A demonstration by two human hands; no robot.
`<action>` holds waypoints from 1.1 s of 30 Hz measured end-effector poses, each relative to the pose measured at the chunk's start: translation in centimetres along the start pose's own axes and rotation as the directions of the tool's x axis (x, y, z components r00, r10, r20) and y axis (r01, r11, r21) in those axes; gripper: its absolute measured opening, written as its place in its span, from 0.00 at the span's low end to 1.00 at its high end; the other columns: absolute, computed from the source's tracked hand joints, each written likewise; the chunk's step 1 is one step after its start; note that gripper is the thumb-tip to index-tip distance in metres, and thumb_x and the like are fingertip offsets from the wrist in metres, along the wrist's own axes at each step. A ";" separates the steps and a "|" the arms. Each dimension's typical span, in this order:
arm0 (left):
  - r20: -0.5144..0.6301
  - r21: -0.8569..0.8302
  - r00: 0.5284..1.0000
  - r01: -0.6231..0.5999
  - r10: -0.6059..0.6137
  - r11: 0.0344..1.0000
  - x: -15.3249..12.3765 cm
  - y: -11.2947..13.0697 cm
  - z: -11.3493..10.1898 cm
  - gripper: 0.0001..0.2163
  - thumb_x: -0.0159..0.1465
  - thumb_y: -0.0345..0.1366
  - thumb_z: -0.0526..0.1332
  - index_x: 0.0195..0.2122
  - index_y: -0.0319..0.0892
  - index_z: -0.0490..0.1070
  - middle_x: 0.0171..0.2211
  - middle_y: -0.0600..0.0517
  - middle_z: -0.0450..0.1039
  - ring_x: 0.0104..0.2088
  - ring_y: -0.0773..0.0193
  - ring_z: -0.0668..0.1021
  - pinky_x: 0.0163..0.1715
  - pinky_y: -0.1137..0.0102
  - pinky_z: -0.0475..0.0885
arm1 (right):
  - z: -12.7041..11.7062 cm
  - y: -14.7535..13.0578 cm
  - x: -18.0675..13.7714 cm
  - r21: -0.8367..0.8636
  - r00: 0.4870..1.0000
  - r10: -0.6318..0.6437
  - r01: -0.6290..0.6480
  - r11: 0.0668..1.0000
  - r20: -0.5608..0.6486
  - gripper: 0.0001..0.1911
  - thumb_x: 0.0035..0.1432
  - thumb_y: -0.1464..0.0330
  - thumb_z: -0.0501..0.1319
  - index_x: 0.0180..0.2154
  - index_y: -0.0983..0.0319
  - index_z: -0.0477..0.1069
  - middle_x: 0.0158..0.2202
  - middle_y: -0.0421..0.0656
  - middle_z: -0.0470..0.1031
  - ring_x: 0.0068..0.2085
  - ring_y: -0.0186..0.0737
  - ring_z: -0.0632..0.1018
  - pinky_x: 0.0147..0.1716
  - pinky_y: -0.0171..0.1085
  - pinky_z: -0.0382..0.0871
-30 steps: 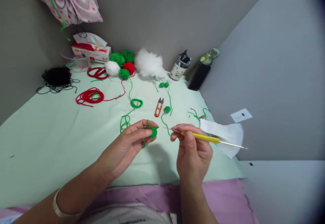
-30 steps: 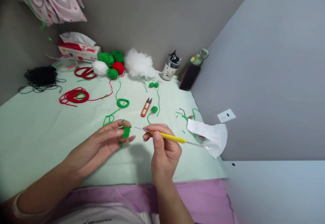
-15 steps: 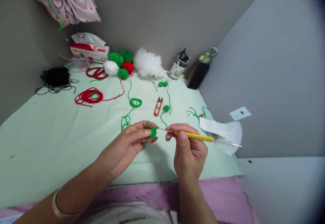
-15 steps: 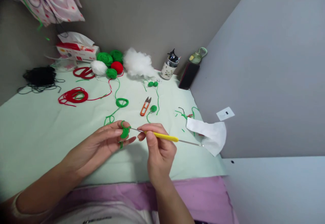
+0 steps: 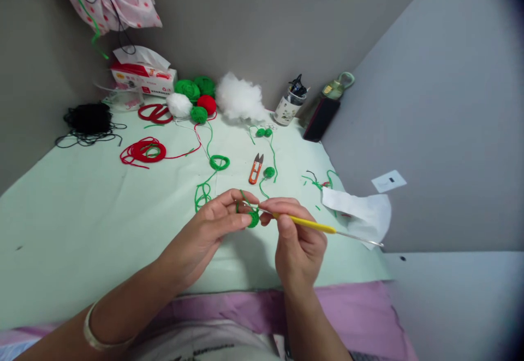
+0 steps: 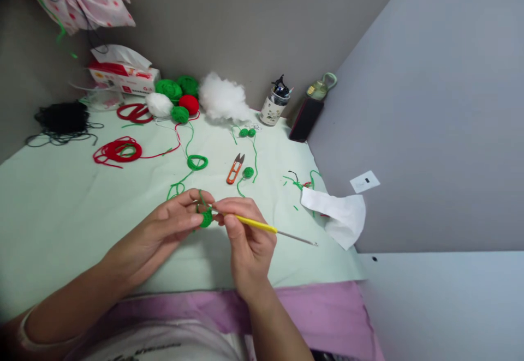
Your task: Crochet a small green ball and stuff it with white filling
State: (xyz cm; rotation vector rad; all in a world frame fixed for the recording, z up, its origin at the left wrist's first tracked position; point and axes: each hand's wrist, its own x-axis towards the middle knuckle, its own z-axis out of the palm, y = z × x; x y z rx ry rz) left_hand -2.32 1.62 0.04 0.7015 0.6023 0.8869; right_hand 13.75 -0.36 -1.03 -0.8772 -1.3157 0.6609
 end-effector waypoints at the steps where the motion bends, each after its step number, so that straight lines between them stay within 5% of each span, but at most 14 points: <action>1: -0.012 0.005 1.000 0.002 -0.001 1.000 0.0 0.0 0.0 0.10 0.66 0.33 0.69 0.48 0.51 0.80 0.38 0.56 0.77 0.46 0.63 0.76 0.50 0.68 0.63 | 0.0 0.1 0.0 0.008 1.000 0.006 -0.006 1.000 0.002 0.11 0.71 0.70 0.61 0.44 0.54 0.83 0.40 0.43 0.83 0.40 0.41 0.81 0.33 0.39 0.78; 7: -0.063 0.065 0.998 0.009 -0.005 0.998 0.0 0.2 0.1 0.27 0.63 0.35 0.73 0.63 0.57 0.74 0.36 0.56 0.76 0.36 0.66 0.71 0.35 0.70 0.62 | -0.1 0.1 0.0 -0.035 0.999 -0.009 0.011 0.999 0.048 0.10 0.68 0.73 0.65 0.44 0.53 0.83 0.39 0.42 0.85 0.43 0.41 0.82 0.40 0.41 0.79; 15: -0.145 0.135 0.984 -0.080 0.099 0.988 0.1 0.2 -0.1 0.21 0.61 0.36 0.75 0.56 0.53 0.81 0.35 0.55 0.74 0.38 0.63 0.74 0.43 0.69 0.67 | -0.2 0.5 0.2 0.182 0.981 0.196 -0.189 0.965 -0.016 0.07 0.71 0.66 0.63 0.40 0.58 0.80 0.37 0.43 0.85 0.31 0.36 0.81 0.33 0.38 0.78; 23: -0.166 0.214 0.978 -0.091 0.128 0.973 -0.1 0.5 -0.1 0.20 0.60 0.38 0.75 0.54 0.53 0.82 0.36 0.54 0.73 0.38 0.63 0.73 0.42 0.68 0.67 | -0.5 -0.1 0.4 0.147 0.984 0.180 -0.179 0.973 0.008 0.08 0.72 0.64 0.61 0.40 0.58 0.77 0.36 0.43 0.84 0.33 0.38 0.82 0.34 0.39 0.80; 27: -0.161 0.330 0.972 -0.112 0.173 0.937 -0.2 0.4 -0.4 0.21 0.62 0.38 0.74 0.57 0.55 0.80 0.36 0.54 0.73 0.37 0.63 0.72 0.43 0.67 0.67 | -0.5 -0.4 0.1 0.050 0.995 0.103 -0.103 0.993 0.015 0.09 0.73 0.67 0.59 0.42 0.57 0.78 0.38 0.43 0.84 0.35 0.38 0.83 0.35 0.40 0.80; 33: -0.222 0.549 0.925 -0.141 0.307 0.824 -0.3 0.7 0.2 0.20 0.61 0.35 0.73 0.55 0.57 0.81 0.34 0.56 0.73 0.32 0.64 0.70 0.38 0.68 0.67 | -0.6 -0.5 -0.2 -0.192 0.976 -0.173 0.196 0.962 0.133 0.12 0.72 0.74 0.57 0.48 0.55 0.77 0.40 0.44 0.84 0.42 0.43 0.83 0.40 0.45 0.80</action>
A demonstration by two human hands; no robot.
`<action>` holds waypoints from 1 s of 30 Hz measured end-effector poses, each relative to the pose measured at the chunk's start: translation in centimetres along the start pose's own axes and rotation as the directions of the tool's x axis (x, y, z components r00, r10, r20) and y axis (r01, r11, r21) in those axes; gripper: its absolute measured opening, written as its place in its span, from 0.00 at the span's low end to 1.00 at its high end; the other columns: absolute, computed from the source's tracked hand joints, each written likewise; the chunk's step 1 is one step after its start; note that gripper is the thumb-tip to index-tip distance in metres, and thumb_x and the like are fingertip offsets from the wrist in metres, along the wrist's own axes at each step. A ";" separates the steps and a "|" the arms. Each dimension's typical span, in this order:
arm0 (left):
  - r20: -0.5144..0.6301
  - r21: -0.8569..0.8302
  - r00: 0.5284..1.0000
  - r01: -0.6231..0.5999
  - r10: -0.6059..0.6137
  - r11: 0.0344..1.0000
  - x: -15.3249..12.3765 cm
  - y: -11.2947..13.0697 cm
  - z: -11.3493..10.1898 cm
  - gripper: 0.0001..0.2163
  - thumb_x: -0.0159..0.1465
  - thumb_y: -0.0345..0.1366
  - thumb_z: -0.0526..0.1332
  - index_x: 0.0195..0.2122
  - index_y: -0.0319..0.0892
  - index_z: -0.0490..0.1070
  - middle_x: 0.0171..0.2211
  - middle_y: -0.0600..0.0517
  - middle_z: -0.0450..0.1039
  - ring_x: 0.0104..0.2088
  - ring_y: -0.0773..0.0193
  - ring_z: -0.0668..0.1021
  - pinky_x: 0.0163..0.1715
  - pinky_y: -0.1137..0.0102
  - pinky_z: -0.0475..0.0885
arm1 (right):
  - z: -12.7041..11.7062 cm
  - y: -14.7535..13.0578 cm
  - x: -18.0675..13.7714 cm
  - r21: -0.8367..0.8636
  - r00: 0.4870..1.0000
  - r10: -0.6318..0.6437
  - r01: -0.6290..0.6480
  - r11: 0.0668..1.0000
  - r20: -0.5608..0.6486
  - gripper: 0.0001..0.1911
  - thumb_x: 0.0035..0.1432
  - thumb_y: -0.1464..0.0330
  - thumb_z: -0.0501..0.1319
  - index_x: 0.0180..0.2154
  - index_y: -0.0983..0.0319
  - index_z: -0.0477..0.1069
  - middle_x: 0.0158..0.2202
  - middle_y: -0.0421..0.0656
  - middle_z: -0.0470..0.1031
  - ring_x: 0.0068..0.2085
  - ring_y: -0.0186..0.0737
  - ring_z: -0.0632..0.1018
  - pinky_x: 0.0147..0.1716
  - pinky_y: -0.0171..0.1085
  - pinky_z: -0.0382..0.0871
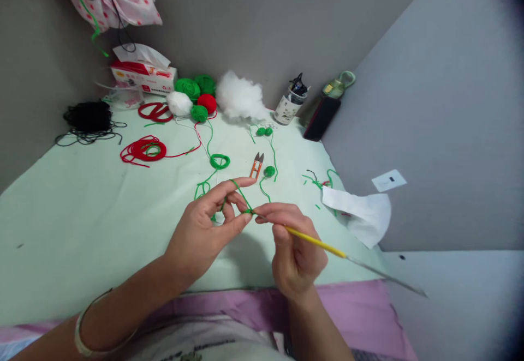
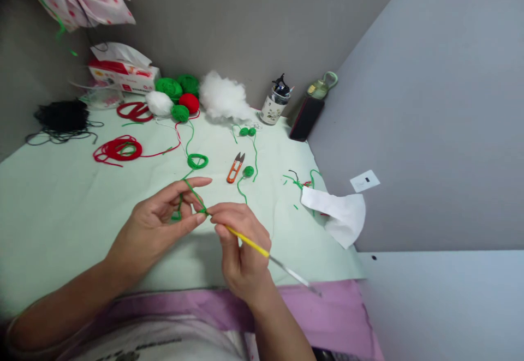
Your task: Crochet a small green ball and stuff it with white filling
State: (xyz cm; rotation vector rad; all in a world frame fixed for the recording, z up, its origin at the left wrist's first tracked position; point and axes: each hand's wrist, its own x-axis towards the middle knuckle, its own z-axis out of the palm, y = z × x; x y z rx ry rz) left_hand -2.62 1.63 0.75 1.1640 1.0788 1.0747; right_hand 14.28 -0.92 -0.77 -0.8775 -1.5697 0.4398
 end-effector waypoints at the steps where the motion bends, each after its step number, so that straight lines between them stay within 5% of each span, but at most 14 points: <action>1: -0.026 0.017 1.000 -0.010 0.010 1.000 -0.1 0.2 0.1 0.20 0.60 0.34 0.74 0.53 0.56 0.82 0.33 0.56 0.74 0.30 0.64 0.69 0.37 0.68 0.67 | -0.1 0.0 0.0 -0.034 0.999 -0.031 0.031 0.999 0.024 0.13 0.71 0.74 0.58 0.49 0.55 0.77 0.40 0.44 0.84 0.42 0.44 0.84 0.40 0.46 0.80; 8: -0.125 0.005 0.990 -0.062 0.062 0.998 -0.4 0.8 0.7 0.19 0.55 0.30 0.76 0.47 0.53 0.85 0.30 0.56 0.75 0.28 0.63 0.69 0.39 0.66 0.68 | 0.0 0.7 -0.3 -0.253 0.977 -0.175 0.200 0.947 0.120 0.18 0.68 0.76 0.60 0.53 0.52 0.76 0.42 0.45 0.83 0.43 0.45 0.84 0.39 0.44 0.80; 13: 0.157 -0.356 0.967 0.243 -0.199 0.902 -0.3 0.2 0.8 0.27 0.56 0.38 0.77 0.57 0.50 0.80 0.30 0.57 0.71 0.27 0.69 0.66 0.28 0.72 0.63 | 0.6 1.0 -1.5 -0.454 0.961 -0.270 0.265 0.851 0.057 0.26 0.62 0.79 0.66 0.56 0.47 0.78 0.45 0.43 0.82 0.44 0.44 0.84 0.39 0.42 0.80; 18: 0.228 -0.487 0.947 0.314 -0.228 0.815 0.2 -0.1 -0.1 0.20 0.62 0.38 0.75 0.55 0.46 0.82 0.25 0.61 0.64 0.22 0.73 0.54 0.33 0.72 0.64 | 0.2 0.3 -0.2 0.039 0.985 0.076 -0.071 0.997 -0.152 0.12 0.71 0.73 0.59 0.45 0.53 0.81 0.37 0.43 0.82 0.34 0.40 0.81 0.34 0.42 0.78; 20: 0.210 -0.482 0.958 0.277 -0.197 0.832 0.3 -0.1 -0.2 0.19 0.61 0.37 0.76 0.54 0.48 0.82 0.29 0.59 0.69 0.24 0.73 0.59 0.34 0.72 0.65 | 0.2 0.2 0.4 0.232 0.963 0.215 -0.173 0.957 -0.166 0.10 0.71 0.70 0.60 0.41 0.55 0.80 0.34 0.42 0.81 0.30 0.38 0.78 0.31 0.40 0.76; 23: 0.207 -0.472 0.966 0.236 -0.153 0.849 0.2 -0.1 0.1 0.17 0.60 0.36 0.76 0.52 0.51 0.83 0.33 0.56 0.74 0.32 0.69 0.70 0.37 0.73 0.66 | 0.7 0.3 0.7 0.319 0.964 0.248 -0.207 0.925 -0.095 0.08 0.70 0.68 0.62 0.41 0.56 0.81 0.36 0.43 0.82 0.35 0.39 0.80 0.32 0.40 0.77; 27: 0.173 -0.468 0.978 0.187 -0.118 0.864 0.0 -0.4 0.8 0.18 0.60 0.35 0.76 0.51 0.52 0.84 0.34 0.56 0.75 0.36 0.67 0.74 0.41 0.73 0.69 | 1.2 0.5 0.2 0.117 0.983 0.153 -0.141 0.983 -0.101 0.11 0.71 0.73 0.61 0.44 0.54 0.81 0.38 0.43 0.83 0.38 0.41 0.82 0.34 0.40 0.79; 30: 0.158 -0.493 0.975 0.214 -0.155 0.843 -0.1 -0.6 1.0 0.20 0.60 0.36 0.76 0.54 0.51 0.82 0.34 0.56 0.75 0.33 0.70 0.72 0.37 0.75 0.68 | 1.1 0.6 -0.4 -0.201 0.994 -0.085 0.071 0.977 -0.063 0.16 0.68 0.76 0.62 0.50 0.53 0.81 0.43 0.45 0.83 0.43 0.42 0.83 0.39 0.42 0.81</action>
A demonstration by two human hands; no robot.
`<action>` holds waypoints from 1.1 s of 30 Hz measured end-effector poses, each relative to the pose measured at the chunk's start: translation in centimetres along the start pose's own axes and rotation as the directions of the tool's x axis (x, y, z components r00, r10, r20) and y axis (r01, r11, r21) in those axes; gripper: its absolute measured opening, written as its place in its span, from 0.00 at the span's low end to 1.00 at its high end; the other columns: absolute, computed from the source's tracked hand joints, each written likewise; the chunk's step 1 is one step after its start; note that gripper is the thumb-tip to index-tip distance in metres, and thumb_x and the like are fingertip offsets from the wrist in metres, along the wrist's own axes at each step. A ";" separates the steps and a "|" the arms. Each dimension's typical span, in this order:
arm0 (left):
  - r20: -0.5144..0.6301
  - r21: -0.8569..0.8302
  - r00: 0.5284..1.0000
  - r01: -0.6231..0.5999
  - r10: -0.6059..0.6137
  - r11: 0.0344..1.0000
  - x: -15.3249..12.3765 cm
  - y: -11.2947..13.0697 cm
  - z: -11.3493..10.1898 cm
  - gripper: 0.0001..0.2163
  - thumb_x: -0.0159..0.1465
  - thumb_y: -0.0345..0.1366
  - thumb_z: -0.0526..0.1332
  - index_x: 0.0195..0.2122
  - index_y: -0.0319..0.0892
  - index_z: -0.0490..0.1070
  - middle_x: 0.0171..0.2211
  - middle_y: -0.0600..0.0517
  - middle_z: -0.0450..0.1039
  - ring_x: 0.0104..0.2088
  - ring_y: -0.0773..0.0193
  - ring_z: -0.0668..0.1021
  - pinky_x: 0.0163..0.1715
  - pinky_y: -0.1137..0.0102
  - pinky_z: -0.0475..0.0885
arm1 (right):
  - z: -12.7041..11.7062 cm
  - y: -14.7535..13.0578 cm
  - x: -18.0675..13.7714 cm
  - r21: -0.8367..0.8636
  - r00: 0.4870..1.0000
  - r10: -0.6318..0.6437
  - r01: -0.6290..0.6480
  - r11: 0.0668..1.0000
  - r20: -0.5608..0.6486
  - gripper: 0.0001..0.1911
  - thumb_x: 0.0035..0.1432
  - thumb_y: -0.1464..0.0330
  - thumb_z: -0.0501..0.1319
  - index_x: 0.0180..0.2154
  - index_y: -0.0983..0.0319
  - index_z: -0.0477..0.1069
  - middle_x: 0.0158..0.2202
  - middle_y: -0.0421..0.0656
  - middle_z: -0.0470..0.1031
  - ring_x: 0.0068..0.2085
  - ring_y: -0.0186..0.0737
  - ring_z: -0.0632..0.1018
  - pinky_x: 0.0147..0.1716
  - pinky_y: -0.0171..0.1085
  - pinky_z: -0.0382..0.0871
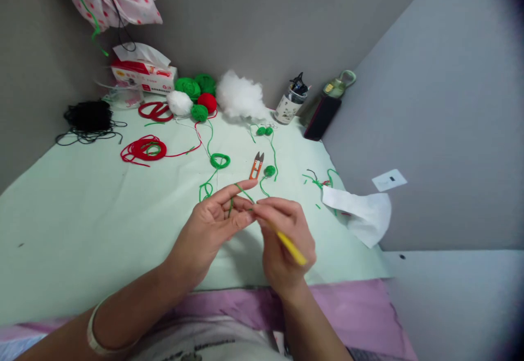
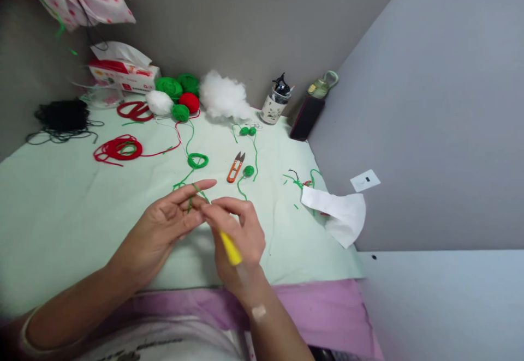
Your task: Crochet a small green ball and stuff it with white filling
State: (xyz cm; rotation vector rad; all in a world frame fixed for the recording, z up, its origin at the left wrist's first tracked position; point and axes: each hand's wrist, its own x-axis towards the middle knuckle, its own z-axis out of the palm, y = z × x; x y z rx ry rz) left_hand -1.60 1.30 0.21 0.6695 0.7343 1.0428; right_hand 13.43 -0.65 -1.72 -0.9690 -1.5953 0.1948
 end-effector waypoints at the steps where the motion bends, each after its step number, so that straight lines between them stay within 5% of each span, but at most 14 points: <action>1: 0.008 -0.027 0.999 0.041 -0.041 0.999 0.0 0.0 -0.1 0.20 0.60 0.36 0.76 0.55 0.50 0.82 0.32 0.56 0.74 0.30 0.71 0.70 0.36 0.75 0.67 | -0.1 0.1 -0.1 -0.061 0.997 -0.070 0.071 0.996 0.018 0.17 0.68 0.77 0.63 0.52 0.53 0.81 0.45 0.46 0.82 0.44 0.42 0.83 0.40 0.42 0.81; 3: 0.035 -0.092 0.991 0.133 -0.130 0.987 0.1 0.2 -0.3 0.18 0.61 0.37 0.75 0.53 0.45 0.83 0.25 0.59 0.68 0.24 0.74 0.62 0.36 0.75 0.69 | -0.4 0.2 0.1 -0.050 0.998 -0.070 0.070 0.996 -0.007 0.17 0.68 0.77 0.63 0.51 0.54 0.81 0.44 0.46 0.83 0.43 0.42 0.83 0.39 0.42 0.81; 6: 0.056 -0.144 0.989 0.146 -0.139 0.979 0.4 0.6 -0.5 0.14 0.62 0.34 0.74 0.49 0.43 0.85 0.19 0.64 0.57 0.21 0.75 0.56 0.46 0.71 0.72 | -0.6 0.3 0.8 0.239 0.973 0.221 -0.199 0.950 -0.070 0.10 0.70 0.72 0.61 0.44 0.56 0.82 0.36 0.43 0.81 0.33 0.38 0.81 0.32 0.40 0.78; 8: 0.052 -0.119 0.995 0.088 -0.082 0.989 0.4 0.8 -0.5 0.16 0.62 0.33 0.74 0.51 0.46 0.84 0.23 0.61 0.64 0.24 0.74 0.62 0.48 0.72 0.71 | -0.4 0.4 1.2 0.429 0.935 0.354 -0.315 0.847 -0.011 0.09 0.71 0.69 0.62 0.41 0.57 0.82 0.34 0.42 0.80 0.30 0.36 0.79 0.30 0.38 0.76; 12: 0.059 -0.024 0.998 0.015 -0.014 1.000 0.3 0.7 -0.4 0.18 0.61 0.33 0.75 0.53 0.53 0.83 0.35 0.56 0.76 0.38 0.68 0.74 0.48 0.72 0.69 | 0.1 0.4 1.2 0.527 0.921 0.381 -0.366 0.767 0.086 0.07 0.69 0.69 0.65 0.41 0.55 0.84 0.38 0.43 0.83 0.39 0.38 0.81 0.36 0.37 0.77; 20: 0.035 0.104 0.999 0.007 -0.010 0.995 0.0 0.9 -1.1 0.17 0.62 0.37 0.74 0.52 0.53 0.83 0.37 0.55 0.74 0.41 0.65 0.73 0.48 0.70 0.67 | -0.2 0.6 1.5 0.640 0.862 0.483 -0.460 0.616 0.155 0.09 0.72 0.65 0.63 0.40 0.58 0.81 0.36 0.41 0.85 0.31 0.32 0.81 0.34 0.34 0.77; 25: 0.018 0.198 0.999 -0.047 0.044 0.979 0.0 1.1 -1.2 0.17 0.62 0.36 0.74 0.53 0.56 0.83 0.37 0.55 0.72 0.41 0.64 0.73 0.47 0.69 0.67 | -0.7 -0.2 1.4 0.505 0.913 0.394 -0.392 0.769 0.108 0.10 0.73 0.68 0.59 0.42 0.57 0.80 0.38 0.41 0.84 0.34 0.34 0.82 0.35 0.36 0.78; 29: -0.010 0.295 0.991 -0.124 0.133 0.947 -0.2 0.9 -1.3 0.17 0.63 0.34 0.73 0.52 0.58 0.83 0.36 0.56 0.72 0.40 0.65 0.72 0.48 0.69 0.66 | -1.0 -1.1 0.9 0.307 0.981 0.186 -0.194 0.932 0.054 0.11 0.73 0.73 0.58 0.47 0.56 0.79 0.41 0.43 0.84 0.40 0.38 0.82 0.39 0.40 0.78; 33: 0.010 0.287 0.993 -0.112 0.114 0.951 -0.2 0.9 -1.4 0.17 0.62 0.36 0.74 0.52 0.58 0.83 0.37 0.55 0.73 0.41 0.64 0.72 0.47 0.68 0.67 | -1.0 -1.0 0.9 0.402 0.968 0.245 -0.248 0.881 0.059 0.11 0.73 0.72 0.57 0.45 0.57 0.78 0.40 0.43 0.84 0.39 0.38 0.82 0.36 0.39 0.78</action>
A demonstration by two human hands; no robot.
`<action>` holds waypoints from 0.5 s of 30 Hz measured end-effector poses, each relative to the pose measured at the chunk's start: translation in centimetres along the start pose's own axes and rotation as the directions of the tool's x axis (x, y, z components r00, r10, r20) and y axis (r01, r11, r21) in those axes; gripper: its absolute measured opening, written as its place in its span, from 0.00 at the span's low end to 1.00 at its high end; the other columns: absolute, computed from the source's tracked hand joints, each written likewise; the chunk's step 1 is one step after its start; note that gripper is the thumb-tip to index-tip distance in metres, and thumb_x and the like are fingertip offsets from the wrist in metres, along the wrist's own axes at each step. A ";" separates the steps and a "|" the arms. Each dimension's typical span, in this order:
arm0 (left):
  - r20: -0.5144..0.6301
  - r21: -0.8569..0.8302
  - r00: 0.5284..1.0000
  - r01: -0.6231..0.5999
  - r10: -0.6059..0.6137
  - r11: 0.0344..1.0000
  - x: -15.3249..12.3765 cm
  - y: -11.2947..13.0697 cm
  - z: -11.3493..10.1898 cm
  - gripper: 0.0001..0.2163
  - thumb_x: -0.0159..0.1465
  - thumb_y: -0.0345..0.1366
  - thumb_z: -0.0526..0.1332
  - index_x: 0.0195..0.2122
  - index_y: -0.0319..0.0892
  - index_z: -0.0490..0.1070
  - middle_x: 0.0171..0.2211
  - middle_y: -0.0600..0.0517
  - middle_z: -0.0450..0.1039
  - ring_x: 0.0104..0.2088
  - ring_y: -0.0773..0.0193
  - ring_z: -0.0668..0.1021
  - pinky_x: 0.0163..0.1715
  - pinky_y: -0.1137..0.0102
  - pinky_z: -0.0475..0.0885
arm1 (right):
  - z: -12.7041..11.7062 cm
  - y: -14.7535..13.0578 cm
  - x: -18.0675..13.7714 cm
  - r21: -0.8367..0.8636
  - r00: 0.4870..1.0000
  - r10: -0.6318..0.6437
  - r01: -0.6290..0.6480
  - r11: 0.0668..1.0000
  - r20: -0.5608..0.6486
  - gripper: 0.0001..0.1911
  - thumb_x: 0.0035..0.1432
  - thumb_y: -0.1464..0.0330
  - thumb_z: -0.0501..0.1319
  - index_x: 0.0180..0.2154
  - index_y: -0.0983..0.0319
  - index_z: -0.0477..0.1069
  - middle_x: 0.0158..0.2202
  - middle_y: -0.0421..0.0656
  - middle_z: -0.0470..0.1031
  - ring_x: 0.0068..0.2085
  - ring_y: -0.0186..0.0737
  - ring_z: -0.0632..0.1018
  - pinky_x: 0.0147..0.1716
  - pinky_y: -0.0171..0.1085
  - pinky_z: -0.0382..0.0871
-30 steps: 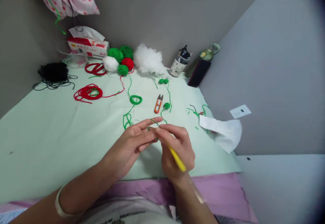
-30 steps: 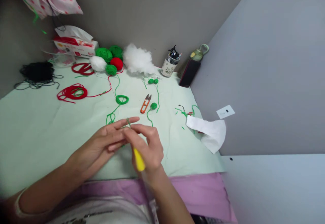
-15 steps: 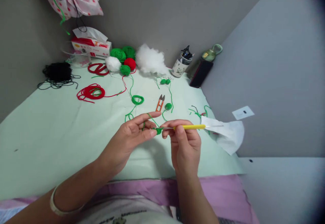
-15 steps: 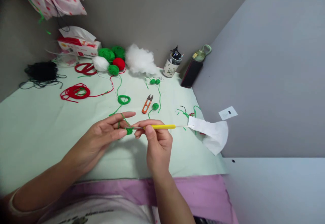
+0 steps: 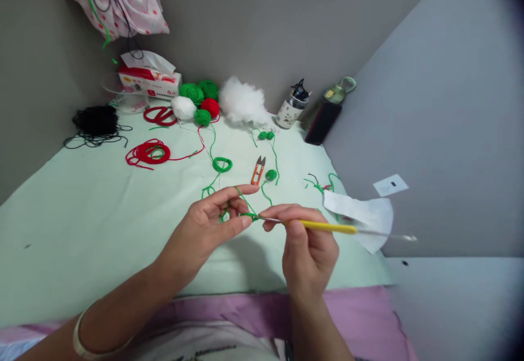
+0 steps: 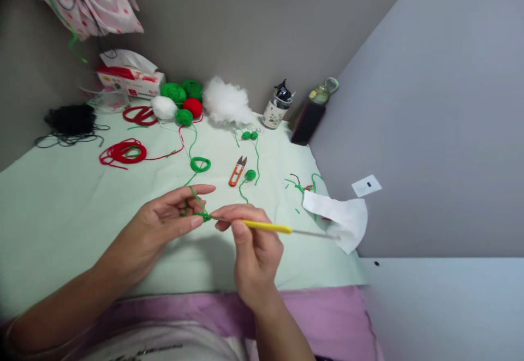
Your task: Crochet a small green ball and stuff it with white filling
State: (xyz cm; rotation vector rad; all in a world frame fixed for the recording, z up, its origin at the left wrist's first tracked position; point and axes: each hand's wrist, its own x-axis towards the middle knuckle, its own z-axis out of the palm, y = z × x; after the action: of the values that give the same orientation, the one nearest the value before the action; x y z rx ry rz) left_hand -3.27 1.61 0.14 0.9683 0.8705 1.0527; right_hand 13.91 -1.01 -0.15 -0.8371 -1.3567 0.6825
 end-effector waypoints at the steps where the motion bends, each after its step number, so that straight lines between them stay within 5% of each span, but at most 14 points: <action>1: 0.008 -0.001 1.000 0.005 -0.005 1.000 0.0 0.0 0.0 0.17 0.62 0.37 0.74 0.52 0.57 0.83 0.37 0.55 0.73 0.41 0.64 0.72 0.47 0.68 0.67 | 0.0 0.1 0.1 0.040 0.999 0.034 -0.034 0.999 -0.006 0.10 0.74 0.72 0.57 0.44 0.57 0.78 0.39 0.42 0.84 0.38 0.38 0.82 0.35 0.39 0.78; 11: -0.019 0.142 0.998 -0.055 0.058 0.988 0.0 -0.2 -0.3 0.17 0.64 0.35 0.72 0.54 0.58 0.82 0.37 0.56 0.72 0.42 0.62 0.72 0.49 0.66 0.66 | -0.3 0.2 -0.1 -0.139 0.985 -0.152 0.163 0.977 0.086 0.11 0.72 0.74 0.59 0.47 0.57 0.78 0.41 0.44 0.84 0.42 0.42 0.83 0.38 0.43 0.79; 15: 0.010 0.038 1.000 0.008 -0.009 0.999 -0.1 0.2 -0.1 0.17 0.62 0.39 0.74 0.53 0.58 0.83 0.37 0.55 0.74 0.42 0.63 0.73 0.50 0.67 0.67 | -0.2 0.3 0.2 0.070 0.999 0.049 -0.049 0.996 -0.006 0.09 0.74 0.69 0.58 0.43 0.57 0.78 0.39 0.43 0.84 0.35 0.38 0.82 0.34 0.39 0.79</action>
State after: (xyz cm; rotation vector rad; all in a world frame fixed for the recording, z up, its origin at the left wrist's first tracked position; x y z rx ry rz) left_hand -3.48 1.57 0.27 1.0001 0.8879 1.0263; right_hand 14.15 -0.66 -0.32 -0.8184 -1.3011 0.7599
